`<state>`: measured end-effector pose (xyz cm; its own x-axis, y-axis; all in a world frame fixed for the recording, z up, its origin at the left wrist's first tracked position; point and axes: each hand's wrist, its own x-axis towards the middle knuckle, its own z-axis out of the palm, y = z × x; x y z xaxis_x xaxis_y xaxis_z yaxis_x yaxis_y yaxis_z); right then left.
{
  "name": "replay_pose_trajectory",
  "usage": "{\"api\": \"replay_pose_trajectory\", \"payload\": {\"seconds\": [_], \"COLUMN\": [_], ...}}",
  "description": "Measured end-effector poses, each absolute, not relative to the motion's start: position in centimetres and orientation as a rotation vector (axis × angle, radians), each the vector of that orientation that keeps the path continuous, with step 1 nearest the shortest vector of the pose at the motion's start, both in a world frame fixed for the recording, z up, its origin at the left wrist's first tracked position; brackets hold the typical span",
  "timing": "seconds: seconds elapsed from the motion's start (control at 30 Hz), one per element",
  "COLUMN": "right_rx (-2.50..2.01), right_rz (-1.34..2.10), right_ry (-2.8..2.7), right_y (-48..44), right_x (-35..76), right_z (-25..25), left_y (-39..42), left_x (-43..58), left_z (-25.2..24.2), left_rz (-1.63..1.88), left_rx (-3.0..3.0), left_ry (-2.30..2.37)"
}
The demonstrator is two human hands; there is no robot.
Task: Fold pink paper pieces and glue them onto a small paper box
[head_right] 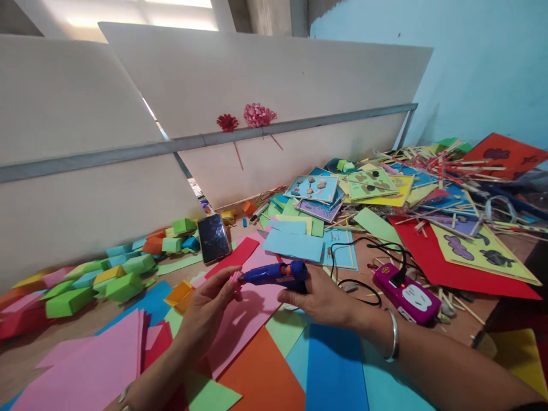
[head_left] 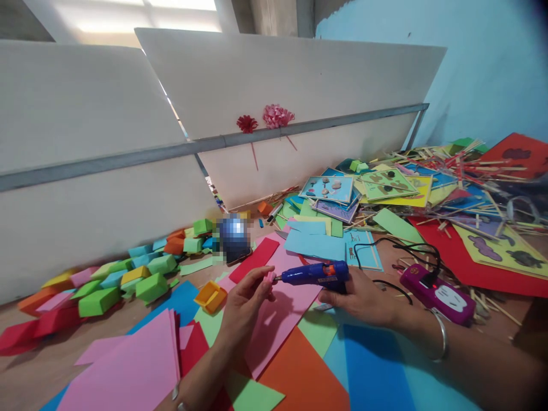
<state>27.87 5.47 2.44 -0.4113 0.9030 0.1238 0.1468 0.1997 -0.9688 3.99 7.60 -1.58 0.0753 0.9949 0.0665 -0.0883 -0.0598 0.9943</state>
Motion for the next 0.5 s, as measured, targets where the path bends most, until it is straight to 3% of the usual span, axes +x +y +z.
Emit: {"api": "replay_pose_trajectory", "payload": {"seconds": [0.5], "right_rx": [-1.018], "right_rz": [1.229], "right_ry": [-1.711], "right_y": [5.28], "right_x": [27.87], "right_z": [2.8], "left_y": [7.63], "left_x": [3.89], "left_z": [-1.53], "left_rz": [1.261], "left_rx": [1.307], "left_ry": [1.09]}}
